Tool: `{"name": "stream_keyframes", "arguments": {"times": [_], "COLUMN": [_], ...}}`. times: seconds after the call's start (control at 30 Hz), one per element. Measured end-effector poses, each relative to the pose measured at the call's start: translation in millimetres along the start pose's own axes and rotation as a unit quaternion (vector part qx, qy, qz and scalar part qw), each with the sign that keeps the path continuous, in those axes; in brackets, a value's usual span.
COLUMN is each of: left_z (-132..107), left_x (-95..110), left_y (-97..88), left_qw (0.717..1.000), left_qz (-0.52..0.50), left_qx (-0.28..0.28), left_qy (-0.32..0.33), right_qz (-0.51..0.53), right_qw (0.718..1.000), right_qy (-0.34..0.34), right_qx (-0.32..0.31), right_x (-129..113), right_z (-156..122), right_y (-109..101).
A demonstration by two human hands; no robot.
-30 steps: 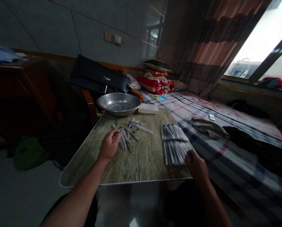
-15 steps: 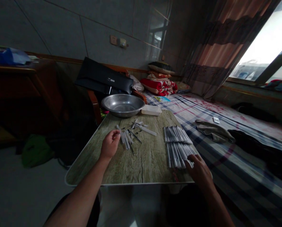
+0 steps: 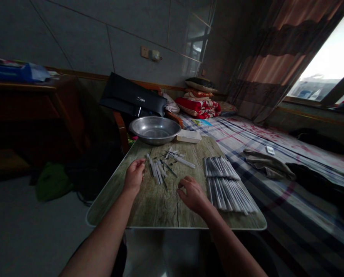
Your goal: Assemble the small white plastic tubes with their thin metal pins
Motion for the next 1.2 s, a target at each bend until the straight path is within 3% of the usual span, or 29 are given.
{"name": "stream_keyframes", "arguments": {"times": [0.17,0.3,0.57,0.9,1.2], "left_z": [1,3,6,5,8], "left_x": [-5,-8,-13,-16,-19], "left_y": [-3.7,-6.7,-10.4,-10.9,-12.6], "left_qw": [0.998,0.995,0.995,0.992,0.994], "left_qz": [-0.048,-0.081,-0.076,-0.099,-0.065], "left_qx": [0.003,0.021,0.029,0.022,0.021], "left_qy": [-0.051,-0.062,-0.054,-0.072,-0.083], "right_qz": [-0.052,-0.088,-0.114,-0.148,-0.145], "right_qw": [0.996,0.991,0.989,0.984,0.984], "right_qy": [-0.027,-0.049,-0.019,-0.063,-0.003], "right_qx": [-0.068,-0.088,-0.091,-0.076,-0.101], "right_x": [-21,-37,-52,-71,-39], "right_z": [52,83,115,94,145], "right_y": [36,56,76,77,54]}}
Point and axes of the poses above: each hand's wrist, its own z-axis towards the middle knuckle, its own y-axis out of the palm, x = y × z, the point moved 7 cm from there along z, towards the middle knuckle, and after that the axes turned 7 degrees about -x, right-handed, at the moved point
